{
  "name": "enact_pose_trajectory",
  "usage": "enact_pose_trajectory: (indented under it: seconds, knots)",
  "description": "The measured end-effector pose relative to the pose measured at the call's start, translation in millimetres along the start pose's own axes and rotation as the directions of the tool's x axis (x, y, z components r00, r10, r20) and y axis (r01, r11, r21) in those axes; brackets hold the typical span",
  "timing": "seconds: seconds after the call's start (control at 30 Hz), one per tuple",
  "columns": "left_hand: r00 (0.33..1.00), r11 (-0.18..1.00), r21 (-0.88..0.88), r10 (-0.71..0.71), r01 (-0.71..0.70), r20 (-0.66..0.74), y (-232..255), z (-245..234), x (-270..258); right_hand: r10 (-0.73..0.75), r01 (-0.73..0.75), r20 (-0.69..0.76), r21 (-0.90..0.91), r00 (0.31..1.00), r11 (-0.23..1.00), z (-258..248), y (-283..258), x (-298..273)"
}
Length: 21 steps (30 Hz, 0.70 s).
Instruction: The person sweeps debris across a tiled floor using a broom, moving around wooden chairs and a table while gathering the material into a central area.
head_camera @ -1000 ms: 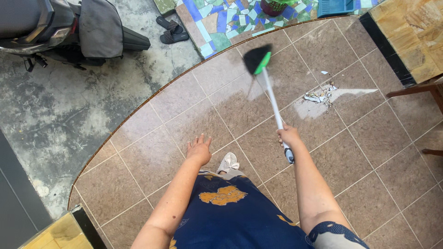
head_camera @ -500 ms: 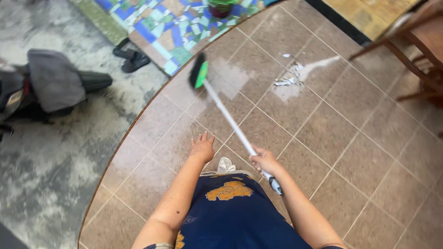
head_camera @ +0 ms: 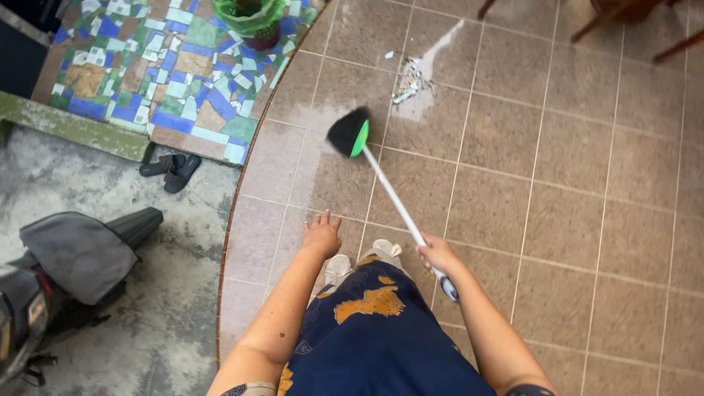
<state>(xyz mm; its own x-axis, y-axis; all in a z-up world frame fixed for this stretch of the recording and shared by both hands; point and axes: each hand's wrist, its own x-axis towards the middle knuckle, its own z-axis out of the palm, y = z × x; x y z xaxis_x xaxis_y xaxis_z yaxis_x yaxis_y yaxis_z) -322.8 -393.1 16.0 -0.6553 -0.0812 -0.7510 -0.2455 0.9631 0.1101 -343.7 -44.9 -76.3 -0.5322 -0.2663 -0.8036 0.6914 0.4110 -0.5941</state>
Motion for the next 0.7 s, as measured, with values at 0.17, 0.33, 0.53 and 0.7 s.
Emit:
enact_pose_trajectory:
  seconds: [0.17, 0.33, 0.53, 0.7]
  knots:
    - [0.994, 0.996, 0.046, 0.073, -0.077, 0.077, -1, 9, 4, 0.021, 0.014, -0.093, 0.353, 0.995, 0.935, 50, -30, -26]
    - [0.968, 0.973, 0.021, 0.226, -0.229, 0.110, 48, 37, 22, -0.187, -0.036, 0.085, 0.967, 0.979, 0.252, 48, -13, -101]
    - [0.900, 0.732, -0.611, 0.430, -0.301, 0.071, 120, 73, 41, -0.193, 0.004, 0.008, 0.998, 0.981, 0.063, 63, -1, -165]
    - [0.812, 0.567, -0.819, 0.433, 0.091, 0.390, 207, 90, -11, -0.240, 0.029, -0.074, 0.983, 0.968, -0.184, 66, 36, -224]
